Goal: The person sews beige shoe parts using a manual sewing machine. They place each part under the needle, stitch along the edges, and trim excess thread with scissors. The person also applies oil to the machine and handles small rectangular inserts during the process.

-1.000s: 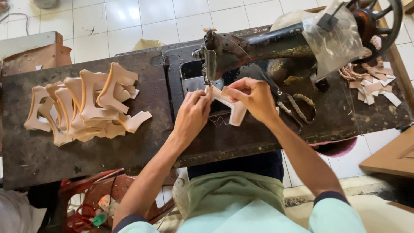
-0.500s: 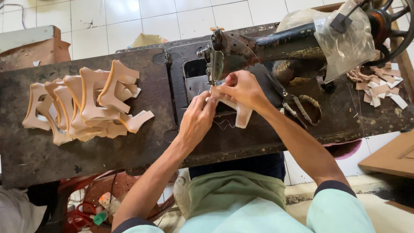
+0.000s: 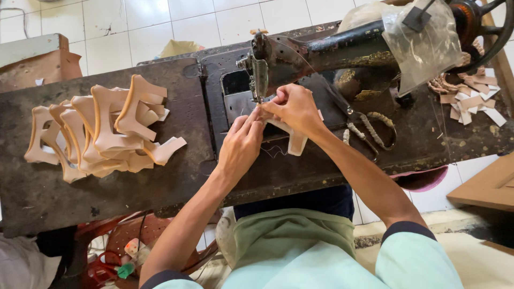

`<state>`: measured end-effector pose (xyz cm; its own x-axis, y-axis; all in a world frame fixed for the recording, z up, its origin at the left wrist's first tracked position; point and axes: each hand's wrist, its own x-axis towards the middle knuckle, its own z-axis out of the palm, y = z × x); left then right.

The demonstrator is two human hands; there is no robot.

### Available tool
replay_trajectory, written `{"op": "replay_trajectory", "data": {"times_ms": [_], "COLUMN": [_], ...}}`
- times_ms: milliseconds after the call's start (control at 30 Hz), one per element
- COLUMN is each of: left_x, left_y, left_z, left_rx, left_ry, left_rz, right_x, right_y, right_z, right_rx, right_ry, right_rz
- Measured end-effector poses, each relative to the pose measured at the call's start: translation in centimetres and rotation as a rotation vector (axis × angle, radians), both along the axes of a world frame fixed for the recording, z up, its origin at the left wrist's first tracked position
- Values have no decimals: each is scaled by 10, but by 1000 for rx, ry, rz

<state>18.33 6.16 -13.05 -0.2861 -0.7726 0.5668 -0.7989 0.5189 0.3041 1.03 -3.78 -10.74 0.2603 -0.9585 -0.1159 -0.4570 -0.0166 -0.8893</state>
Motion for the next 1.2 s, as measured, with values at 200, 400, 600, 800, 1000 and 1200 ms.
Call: {"op": "replay_trajectory", "data": {"times_ms": [200, 400, 600, 800, 1000, 1200], "left_x": [-3, -7, -9, -3, -5, -1], "left_y": [2, 1, -1, 0, -3, -8], "left_z": [6, 7, 6, 10, 6, 7], "left_rx": [77, 22, 22, 46, 75, 60], "left_ry": [48, -160, -164, -236, -139, -26], "left_rz": [-4, 83, 85, 48, 56, 14], "right_x": [0, -2, -3, -4, -3, -15], "right_y": [-2, -1, -10, -6, -26, 9], "right_z": [-2, 2, -5, -20, -30, 7], "right_rx": [-171, -63, -93, -139, -69, -353], "right_ry": [181, 56, 78, -141, 16, 2], "right_rz": [38, 13, 10, 21, 9, 110]}}
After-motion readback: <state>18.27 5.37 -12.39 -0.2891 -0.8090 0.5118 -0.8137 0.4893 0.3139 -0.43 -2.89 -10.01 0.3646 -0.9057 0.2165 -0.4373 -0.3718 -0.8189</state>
